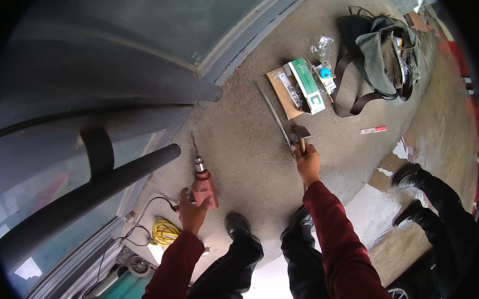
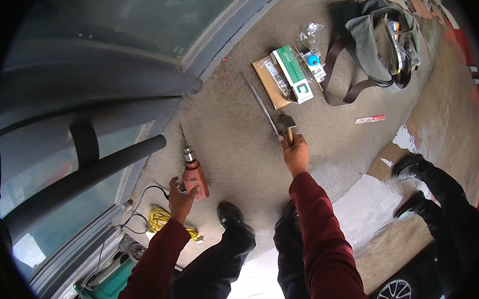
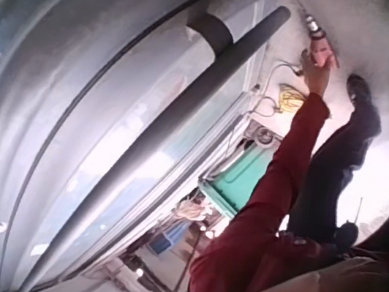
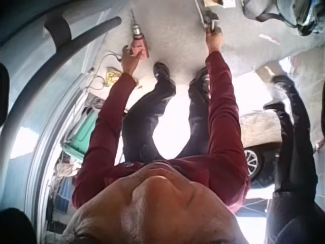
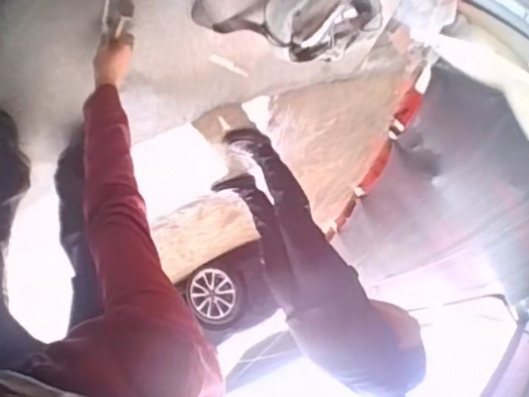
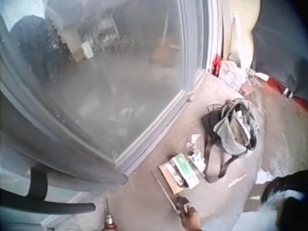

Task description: The person uses a corded power drill to drill a hole into a metal door frame. After drilling, the person retrieves a key and inserts it into the lock cylinder on the door.

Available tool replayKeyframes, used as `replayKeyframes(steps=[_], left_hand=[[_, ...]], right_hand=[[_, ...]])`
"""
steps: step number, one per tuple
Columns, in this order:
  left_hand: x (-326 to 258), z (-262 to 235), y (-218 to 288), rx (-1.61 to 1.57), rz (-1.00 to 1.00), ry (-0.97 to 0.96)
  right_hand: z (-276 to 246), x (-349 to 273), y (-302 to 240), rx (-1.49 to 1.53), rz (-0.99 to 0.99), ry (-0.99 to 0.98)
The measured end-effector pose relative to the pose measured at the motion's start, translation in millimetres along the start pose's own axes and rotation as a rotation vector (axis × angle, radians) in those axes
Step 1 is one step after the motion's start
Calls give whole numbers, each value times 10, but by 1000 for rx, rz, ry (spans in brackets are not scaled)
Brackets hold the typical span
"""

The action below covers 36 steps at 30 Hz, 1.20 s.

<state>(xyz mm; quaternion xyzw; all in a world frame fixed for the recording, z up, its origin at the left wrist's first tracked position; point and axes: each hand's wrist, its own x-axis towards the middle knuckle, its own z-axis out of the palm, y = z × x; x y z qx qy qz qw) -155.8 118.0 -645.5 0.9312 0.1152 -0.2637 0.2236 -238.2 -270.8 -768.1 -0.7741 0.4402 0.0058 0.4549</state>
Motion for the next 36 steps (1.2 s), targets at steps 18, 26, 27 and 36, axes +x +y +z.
replayKeyframes(steps=[18,26,27,36], left_hand=[[73,316,65,89,135,-73],[-1645,-999,1063,-407,30,-368],[-1817,-1195,1221,-353,34,-418],[-3529,-3017,2395,-898,-66,-524]], right_hand=[[-68,-162,-155,-408,-62,56],[-896,-2616,-973,123,-111,-550],[-1055,-2948,-1200,206,-150,-594],[-2591,-4788,-3045,390,-138,-841]])
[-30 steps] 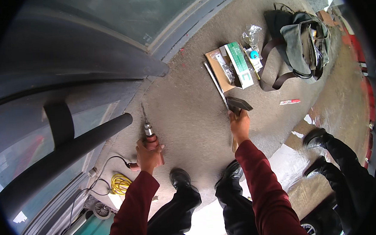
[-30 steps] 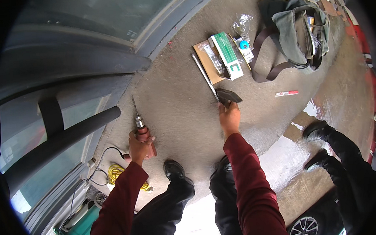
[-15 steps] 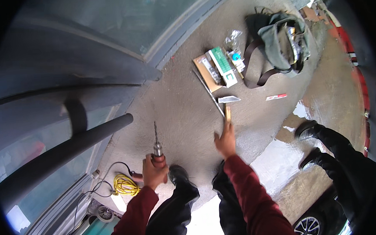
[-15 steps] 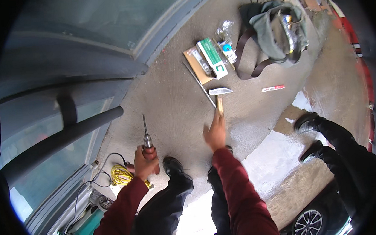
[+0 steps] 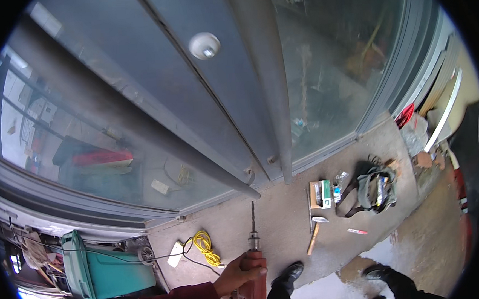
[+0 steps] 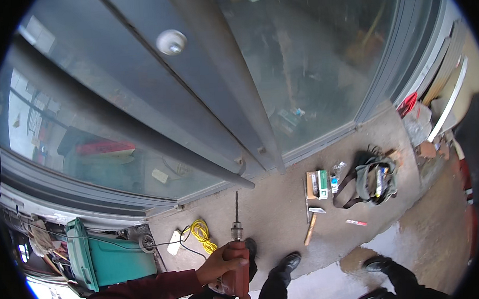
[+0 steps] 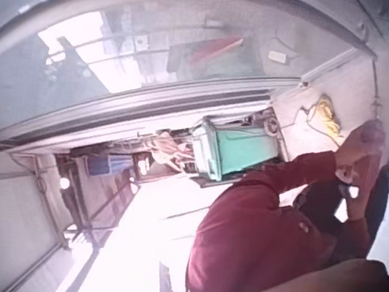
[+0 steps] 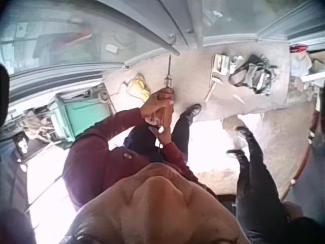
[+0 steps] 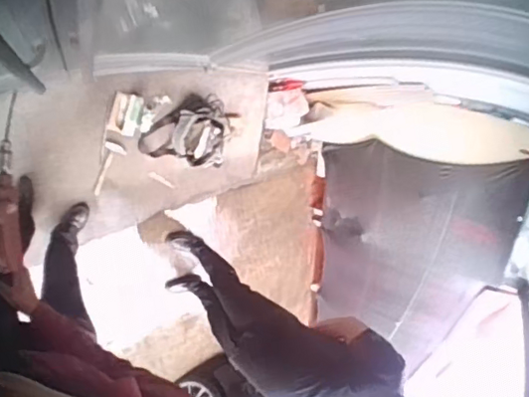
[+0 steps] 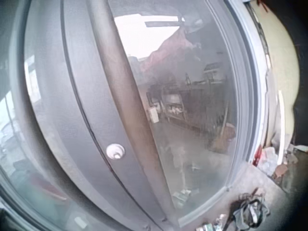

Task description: The person uses a corded power drill to drill a hole into a metal door frame. After drilling, the person retrieves a key and inserts it into the lock cylinder on the door.

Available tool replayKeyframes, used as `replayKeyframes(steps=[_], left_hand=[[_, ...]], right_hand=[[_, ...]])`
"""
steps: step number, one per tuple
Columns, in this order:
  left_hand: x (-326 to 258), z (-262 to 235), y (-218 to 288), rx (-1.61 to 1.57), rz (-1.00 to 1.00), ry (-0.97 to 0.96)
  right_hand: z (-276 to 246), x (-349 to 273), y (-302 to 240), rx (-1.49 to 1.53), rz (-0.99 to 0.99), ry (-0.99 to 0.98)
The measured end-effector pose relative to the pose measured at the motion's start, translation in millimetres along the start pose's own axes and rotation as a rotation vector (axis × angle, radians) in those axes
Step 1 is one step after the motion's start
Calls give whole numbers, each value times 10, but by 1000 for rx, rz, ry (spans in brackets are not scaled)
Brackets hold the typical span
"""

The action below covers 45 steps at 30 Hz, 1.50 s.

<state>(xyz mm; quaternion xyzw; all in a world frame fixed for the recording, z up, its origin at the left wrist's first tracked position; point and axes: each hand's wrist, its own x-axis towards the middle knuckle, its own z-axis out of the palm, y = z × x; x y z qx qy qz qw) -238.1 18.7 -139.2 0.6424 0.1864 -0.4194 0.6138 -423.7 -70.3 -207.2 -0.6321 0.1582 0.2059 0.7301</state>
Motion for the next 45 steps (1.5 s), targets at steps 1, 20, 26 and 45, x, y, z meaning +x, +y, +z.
replayKeyframes(steps=[1,20,26,45], left_hand=[[-197,92,128,-55,-7,29],[-1288,1059,1821,-241,526,-190],[-1087,1064,2247,-443,461,-212],[-682,732,2735,-441,424,-110]], right_hand=[[59,-54,-148,-68,-30,44],[-698,-624,-2664,646,-345,-3],[-800,-197,-2932,567,-469,14],[-620,488,-3174,529,-490,26]])
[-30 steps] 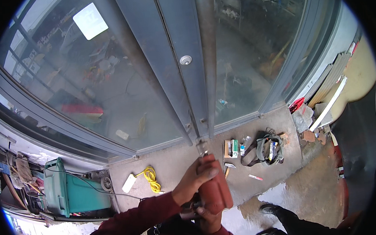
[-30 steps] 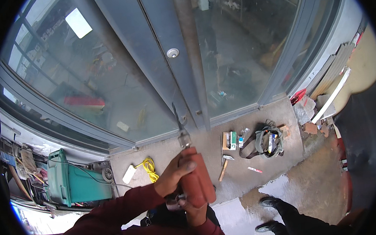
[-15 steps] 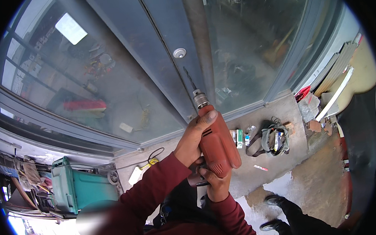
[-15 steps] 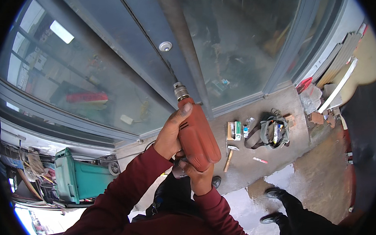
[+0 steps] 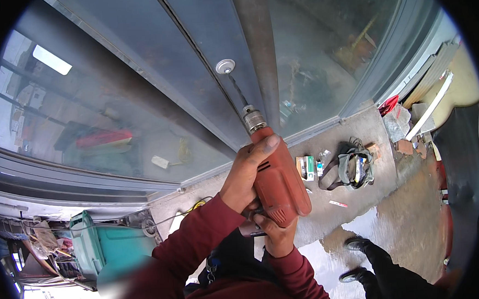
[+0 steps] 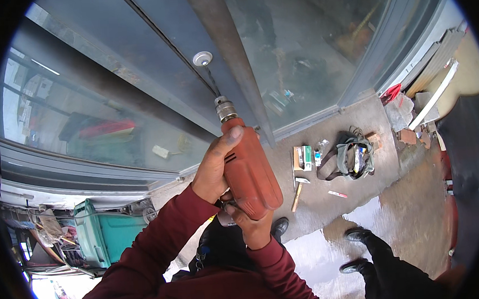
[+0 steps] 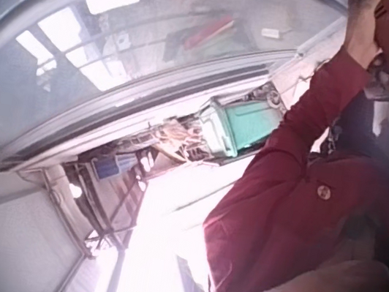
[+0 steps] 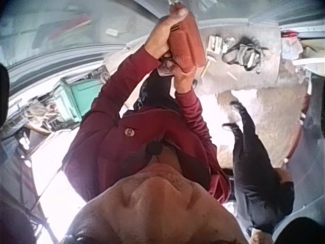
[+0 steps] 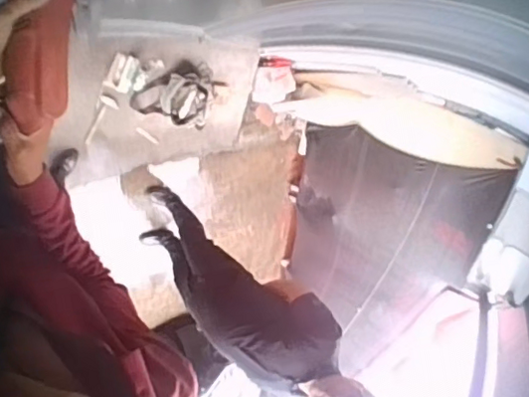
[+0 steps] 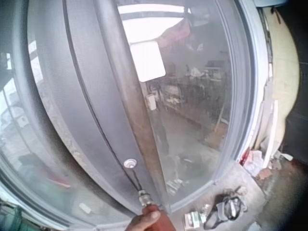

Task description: The person uses a corded power drill to drill a hole into a metal door frame. After drilling, the person retrieves a key and inserts it into the lock cylinder on the door.

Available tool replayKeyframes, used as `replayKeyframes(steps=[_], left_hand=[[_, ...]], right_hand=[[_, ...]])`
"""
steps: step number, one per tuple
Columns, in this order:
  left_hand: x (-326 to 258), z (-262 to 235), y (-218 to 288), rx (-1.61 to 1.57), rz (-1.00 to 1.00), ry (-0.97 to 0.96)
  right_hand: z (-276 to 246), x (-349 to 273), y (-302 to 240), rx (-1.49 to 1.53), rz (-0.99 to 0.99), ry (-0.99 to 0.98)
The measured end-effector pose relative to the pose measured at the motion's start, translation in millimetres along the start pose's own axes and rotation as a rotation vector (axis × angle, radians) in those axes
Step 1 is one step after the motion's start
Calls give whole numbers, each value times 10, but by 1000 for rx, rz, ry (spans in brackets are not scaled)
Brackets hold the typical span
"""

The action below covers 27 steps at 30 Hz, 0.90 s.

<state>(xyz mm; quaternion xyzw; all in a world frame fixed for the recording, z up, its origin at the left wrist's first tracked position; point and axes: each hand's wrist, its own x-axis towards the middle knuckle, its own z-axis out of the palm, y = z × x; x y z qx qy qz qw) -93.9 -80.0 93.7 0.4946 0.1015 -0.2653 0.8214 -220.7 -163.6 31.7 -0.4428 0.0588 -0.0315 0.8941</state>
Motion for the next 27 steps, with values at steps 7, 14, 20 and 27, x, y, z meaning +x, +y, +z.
replayKeyframes(steps=[7,14,20,27], left_hand=[[23,-30,68,-9,5,-7],[67,-74,89,1,18,-35],[19,-64,65,46,67,22],[51,-18,39,35,76,62]], right_hand=[[75,37,33,16,35,23],[100,75,86,-69,25,74],[92,64,70,-181,-14,92],[103,134,76,-296,-123,119]])
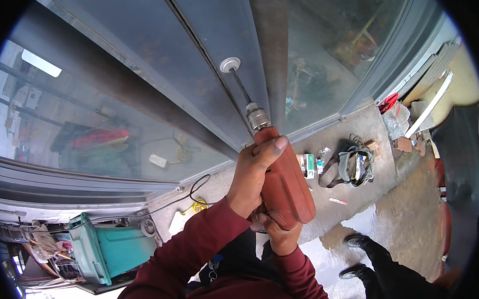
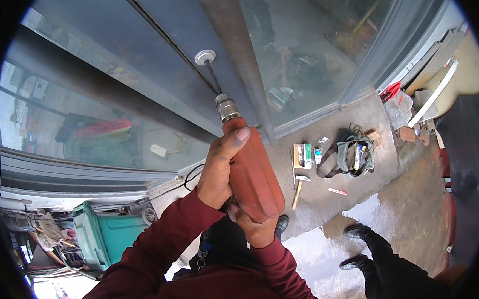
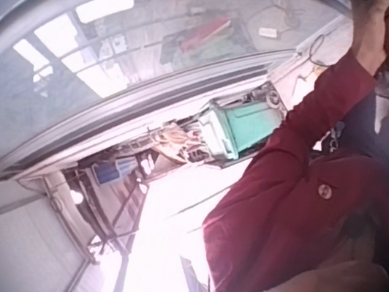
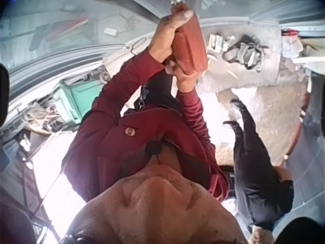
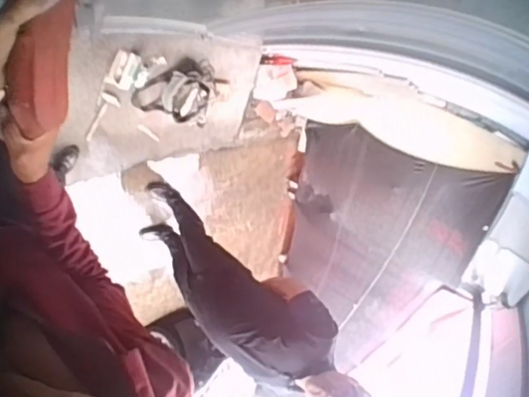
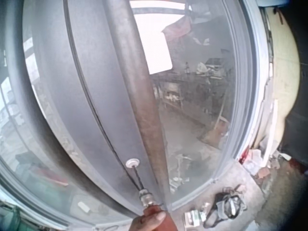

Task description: The person uses a corded power drill to drill a hole into a metal door frame. After drilling, the person retrieves a key and inserts it into the lock cylinder on the door.

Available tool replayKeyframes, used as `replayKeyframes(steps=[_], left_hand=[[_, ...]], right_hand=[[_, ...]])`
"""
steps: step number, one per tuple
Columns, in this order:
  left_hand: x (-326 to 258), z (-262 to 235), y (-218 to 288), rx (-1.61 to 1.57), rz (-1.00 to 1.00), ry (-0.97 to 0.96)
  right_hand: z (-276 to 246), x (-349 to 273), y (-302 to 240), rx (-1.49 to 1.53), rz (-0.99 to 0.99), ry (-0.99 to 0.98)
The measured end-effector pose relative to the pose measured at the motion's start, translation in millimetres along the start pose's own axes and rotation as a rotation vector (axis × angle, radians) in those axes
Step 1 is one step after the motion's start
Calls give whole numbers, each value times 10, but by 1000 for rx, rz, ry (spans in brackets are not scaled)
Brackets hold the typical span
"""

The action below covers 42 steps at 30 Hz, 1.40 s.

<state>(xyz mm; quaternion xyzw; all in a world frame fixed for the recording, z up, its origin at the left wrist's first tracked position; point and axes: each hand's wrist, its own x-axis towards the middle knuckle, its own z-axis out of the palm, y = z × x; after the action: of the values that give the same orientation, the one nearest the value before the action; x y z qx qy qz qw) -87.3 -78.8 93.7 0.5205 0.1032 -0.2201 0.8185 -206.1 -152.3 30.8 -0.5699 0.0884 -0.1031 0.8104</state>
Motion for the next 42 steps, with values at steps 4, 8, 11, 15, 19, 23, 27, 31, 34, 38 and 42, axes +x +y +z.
replayKeyframes(steps=[4,8,11,15,19,23,27,31,34,38,42], left_hand=[[-2,-17,6,30,17,12],[-15,-22,24,23,12,-5],[-21,-2,38,26,10,-6],[-22,22,53,12,-4,9],[-15,11,71,12,-9,-6],[-29,18,67,5,1,-5],[-31,31,57,8,9,17],[-6,24,51,-2,11,7],[14,15,50,-15,10,-2],[19,9,51,-15,16,6],[22,8,51,-25,29,0]], right_hand=[[42,31,4,-144,-156,36],[58,7,-88,-65,-9,37],[57,10,-132,-13,7,40],[44,15,-95,-79,-57,64],[17,-18,-25,-67,-9,63],[-22,-41,7,-103,-18,20],[-43,-38,11,-148,-11,10],[-40,-43,-13,-155,90,-3],[-26,-40,-36,-94,87,-8],[-23,-23,-62,-67,49,-37],[-28,-24,-71,-35,59,-50]])
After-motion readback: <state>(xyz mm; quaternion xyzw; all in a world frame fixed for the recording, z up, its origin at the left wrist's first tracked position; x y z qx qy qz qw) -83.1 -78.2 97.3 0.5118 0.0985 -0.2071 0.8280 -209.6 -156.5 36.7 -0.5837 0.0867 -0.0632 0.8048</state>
